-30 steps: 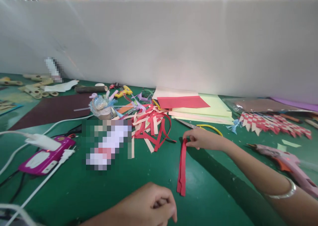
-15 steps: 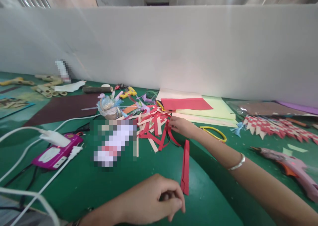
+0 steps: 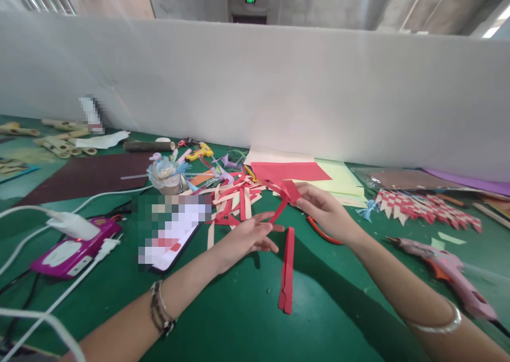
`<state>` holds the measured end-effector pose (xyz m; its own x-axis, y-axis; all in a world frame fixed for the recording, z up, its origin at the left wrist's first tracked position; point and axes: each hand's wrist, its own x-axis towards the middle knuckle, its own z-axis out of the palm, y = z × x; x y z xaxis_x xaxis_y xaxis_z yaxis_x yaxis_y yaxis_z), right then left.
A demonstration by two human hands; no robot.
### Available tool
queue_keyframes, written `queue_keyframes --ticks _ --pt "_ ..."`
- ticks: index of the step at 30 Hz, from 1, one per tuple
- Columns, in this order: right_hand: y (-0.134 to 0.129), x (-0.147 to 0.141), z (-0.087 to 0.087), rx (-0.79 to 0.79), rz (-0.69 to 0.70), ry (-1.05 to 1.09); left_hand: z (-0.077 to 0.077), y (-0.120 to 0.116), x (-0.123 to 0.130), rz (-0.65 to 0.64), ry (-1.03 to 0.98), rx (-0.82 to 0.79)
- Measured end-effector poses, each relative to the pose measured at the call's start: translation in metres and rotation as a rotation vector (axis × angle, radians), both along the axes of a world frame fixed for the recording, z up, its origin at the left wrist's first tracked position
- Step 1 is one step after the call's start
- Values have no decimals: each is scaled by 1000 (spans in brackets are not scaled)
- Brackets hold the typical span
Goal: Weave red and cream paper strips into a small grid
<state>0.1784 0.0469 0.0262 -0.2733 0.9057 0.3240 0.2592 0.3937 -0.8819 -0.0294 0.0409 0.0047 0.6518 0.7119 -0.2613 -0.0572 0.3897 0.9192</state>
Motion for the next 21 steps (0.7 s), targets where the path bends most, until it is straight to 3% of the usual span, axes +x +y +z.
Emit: queue_keyframes --ticks 3,7,9,11,15,19,21 --pt "-11 -3 -14 -162 21 147 -10 -2 5 -16 -74 11" --pt "-15 -7 -24 -270 37 312 -23 -7 14 -74 -48 172" --pt "-15 -8 -26 -277 36 364 -29 -8 22 -39 22 207" --pt "-16 -7 -25 -285 37 368 -32 -6 31 75 94 191" --pt "-19 0 -15 -261 7 363 -34 5 43 212 35 40" --pt "-21 14 1 -177 -108 421 -28 21 36 125 -345 -193" --pt "-21 20 4 -188 -143 391 -24 27 29 153 -511 -293"
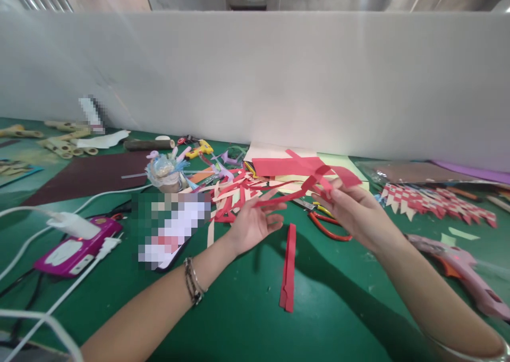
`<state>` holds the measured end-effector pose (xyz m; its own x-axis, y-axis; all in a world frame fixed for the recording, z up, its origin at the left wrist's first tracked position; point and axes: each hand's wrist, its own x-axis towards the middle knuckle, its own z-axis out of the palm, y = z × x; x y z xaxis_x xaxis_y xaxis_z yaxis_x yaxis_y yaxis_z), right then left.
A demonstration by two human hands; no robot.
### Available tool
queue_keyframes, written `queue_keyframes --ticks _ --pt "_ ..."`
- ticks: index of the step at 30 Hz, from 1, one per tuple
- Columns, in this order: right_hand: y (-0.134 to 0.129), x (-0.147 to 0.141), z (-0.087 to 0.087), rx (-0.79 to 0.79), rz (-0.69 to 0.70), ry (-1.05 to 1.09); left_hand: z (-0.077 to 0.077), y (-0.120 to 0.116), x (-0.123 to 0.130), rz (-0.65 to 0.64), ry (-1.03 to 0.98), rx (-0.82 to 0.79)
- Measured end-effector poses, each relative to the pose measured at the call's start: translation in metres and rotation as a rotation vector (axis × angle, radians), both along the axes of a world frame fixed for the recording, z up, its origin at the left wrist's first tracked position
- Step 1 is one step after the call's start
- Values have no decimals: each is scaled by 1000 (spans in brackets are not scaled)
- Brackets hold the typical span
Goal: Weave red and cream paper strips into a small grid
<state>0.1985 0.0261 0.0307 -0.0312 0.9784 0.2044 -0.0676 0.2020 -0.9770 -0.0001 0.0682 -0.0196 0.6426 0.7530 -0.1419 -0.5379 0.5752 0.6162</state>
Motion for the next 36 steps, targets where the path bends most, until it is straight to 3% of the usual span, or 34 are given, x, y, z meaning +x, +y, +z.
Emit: queue_keyframes --ticks 5,10,15,18,21,25,29,32,36 --pt "5 9 -3 -73 -58 -143 1 8 -8 197 34 -145" --pt "9 23 6 103 -241 150 -3 15 -12 416 83 -227" --pt "7 42 19 219 -467 269 -7 22 -18 524 81 -214" --pt "5 43 22 271 -502 276 -6 21 -18 525 93 -164" --pt "2 32 20 271 -436 244 -2 14 -14 437 147 -102" --pt "-5 7 10 148 -300 66 4 2 -9 206 270 -78" --pt "-12 -17 -1 -41 17 -228 9 -2 -10 -9 219 -92" --pt "-13 -27 -6 -136 208 -252 12 -2 -14 60 158 -23" --pt "-10 -25 -9 -226 293 -310 10 3 -18 238 287 147"
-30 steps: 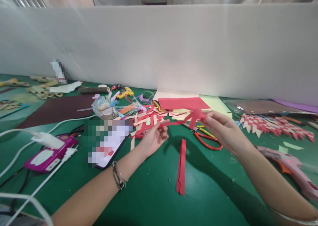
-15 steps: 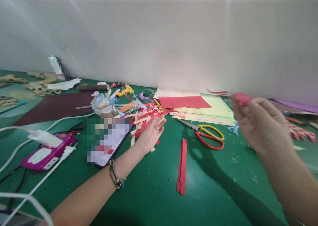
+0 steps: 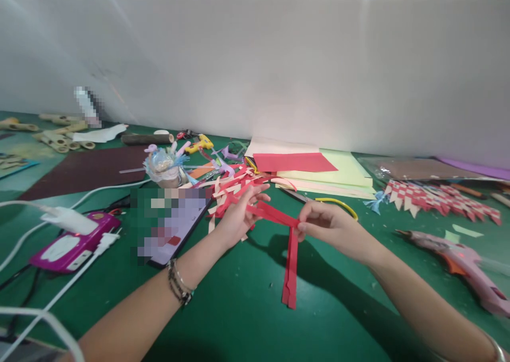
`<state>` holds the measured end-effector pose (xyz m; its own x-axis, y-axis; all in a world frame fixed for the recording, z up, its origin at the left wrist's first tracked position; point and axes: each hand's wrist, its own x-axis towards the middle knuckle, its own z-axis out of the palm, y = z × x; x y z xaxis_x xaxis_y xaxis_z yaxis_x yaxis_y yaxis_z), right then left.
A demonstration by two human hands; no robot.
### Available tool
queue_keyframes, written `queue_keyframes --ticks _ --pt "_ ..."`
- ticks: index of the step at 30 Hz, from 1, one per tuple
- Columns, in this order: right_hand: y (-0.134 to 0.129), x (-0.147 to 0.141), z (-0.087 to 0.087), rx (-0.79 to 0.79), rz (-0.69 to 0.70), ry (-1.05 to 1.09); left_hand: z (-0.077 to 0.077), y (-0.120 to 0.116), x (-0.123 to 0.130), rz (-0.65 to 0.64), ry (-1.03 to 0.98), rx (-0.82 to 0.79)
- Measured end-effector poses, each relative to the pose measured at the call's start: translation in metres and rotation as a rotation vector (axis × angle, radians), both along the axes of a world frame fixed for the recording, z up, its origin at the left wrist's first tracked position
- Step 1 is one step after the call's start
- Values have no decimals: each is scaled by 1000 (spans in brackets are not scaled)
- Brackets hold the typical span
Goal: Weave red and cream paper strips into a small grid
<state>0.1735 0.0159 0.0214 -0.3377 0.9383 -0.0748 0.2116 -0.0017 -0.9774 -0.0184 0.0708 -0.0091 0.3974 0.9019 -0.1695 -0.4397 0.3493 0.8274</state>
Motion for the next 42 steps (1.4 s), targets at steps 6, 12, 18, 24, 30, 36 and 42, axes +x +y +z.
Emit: queue_keyframes --ticks 6,12,18,24,30,36,42 --pt "5 12 -1 107 -69 -157 -6 5 -4 -100 122 104" --pt "6 22 0 221 21 -418 -1 -3 -1 -137 181 293" --pt "8 25 -4 325 53 -552 2 -11 3 -156 494 464" --pt "8 32 1 297 78 -513 0 -9 -2 -273 642 587" --pt "2 22 2 280 266 -546 0 -17 1 -341 712 706" --pt "-1 8 -6 226 287 -428 5 -26 6 -403 619 691" --pt "2 17 -6 177 289 -310 -3 -14 8 -125 553 501"
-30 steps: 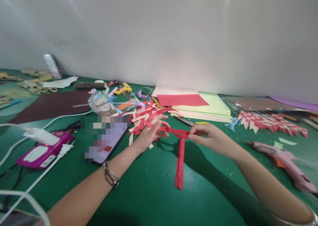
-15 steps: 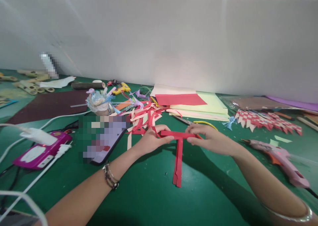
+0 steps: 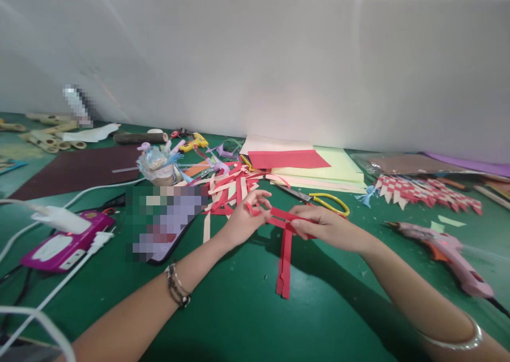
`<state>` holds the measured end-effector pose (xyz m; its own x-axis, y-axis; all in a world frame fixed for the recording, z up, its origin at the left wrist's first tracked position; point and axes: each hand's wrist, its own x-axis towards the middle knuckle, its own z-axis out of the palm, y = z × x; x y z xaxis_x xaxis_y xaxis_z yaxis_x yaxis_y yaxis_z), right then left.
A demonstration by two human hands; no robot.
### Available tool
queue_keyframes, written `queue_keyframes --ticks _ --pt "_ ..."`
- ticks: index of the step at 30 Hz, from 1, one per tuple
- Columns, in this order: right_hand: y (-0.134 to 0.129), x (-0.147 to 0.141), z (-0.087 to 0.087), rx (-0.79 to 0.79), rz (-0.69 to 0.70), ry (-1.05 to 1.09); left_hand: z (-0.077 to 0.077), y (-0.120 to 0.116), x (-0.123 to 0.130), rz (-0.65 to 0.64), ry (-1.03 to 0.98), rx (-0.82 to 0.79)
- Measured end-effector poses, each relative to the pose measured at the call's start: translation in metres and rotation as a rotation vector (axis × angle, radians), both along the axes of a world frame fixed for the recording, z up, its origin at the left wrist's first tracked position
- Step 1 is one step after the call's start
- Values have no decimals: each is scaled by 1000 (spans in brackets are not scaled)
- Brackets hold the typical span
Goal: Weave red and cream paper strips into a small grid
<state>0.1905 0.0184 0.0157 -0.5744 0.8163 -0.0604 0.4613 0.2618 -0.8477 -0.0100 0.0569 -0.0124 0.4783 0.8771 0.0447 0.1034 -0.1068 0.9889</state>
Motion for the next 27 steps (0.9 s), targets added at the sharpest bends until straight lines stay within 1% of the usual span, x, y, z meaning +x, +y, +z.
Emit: queue_keyframes --ticks 2,5,9,11,13,16,18,21,24,27 --pt "1 4 2 -1 15 -13 -2 3 0 24 -56 -84" --pt "1 6 3 -49 46 -35 -3 2 2 -3 -98 -151" --pt "-2 -3 0 -94 96 19 -3 -5 6 -84 -109 -110" --pt "-3 -7 -2 -111 90 52 -3 -8 7 -115 -120 -81" --pt "-3 -8 -3 -119 57 52 -3 -9 7 -119 -104 -44" --pt "-2 -3 -1 -73 4 20 -2 -5 3 -91 -40 18" --pt "0 3 2 -21 -16 -2 -3 0 0 -74 9 28" --pt "1 10 9 35 -32 -46 -2 5 -3 -73 74 -52" --pt "0 14 14 97 -31 -77 2 6 -4 -88 157 -155" --pt "-2 16 19 141 -2 -86 5 5 -5 -98 254 -161"
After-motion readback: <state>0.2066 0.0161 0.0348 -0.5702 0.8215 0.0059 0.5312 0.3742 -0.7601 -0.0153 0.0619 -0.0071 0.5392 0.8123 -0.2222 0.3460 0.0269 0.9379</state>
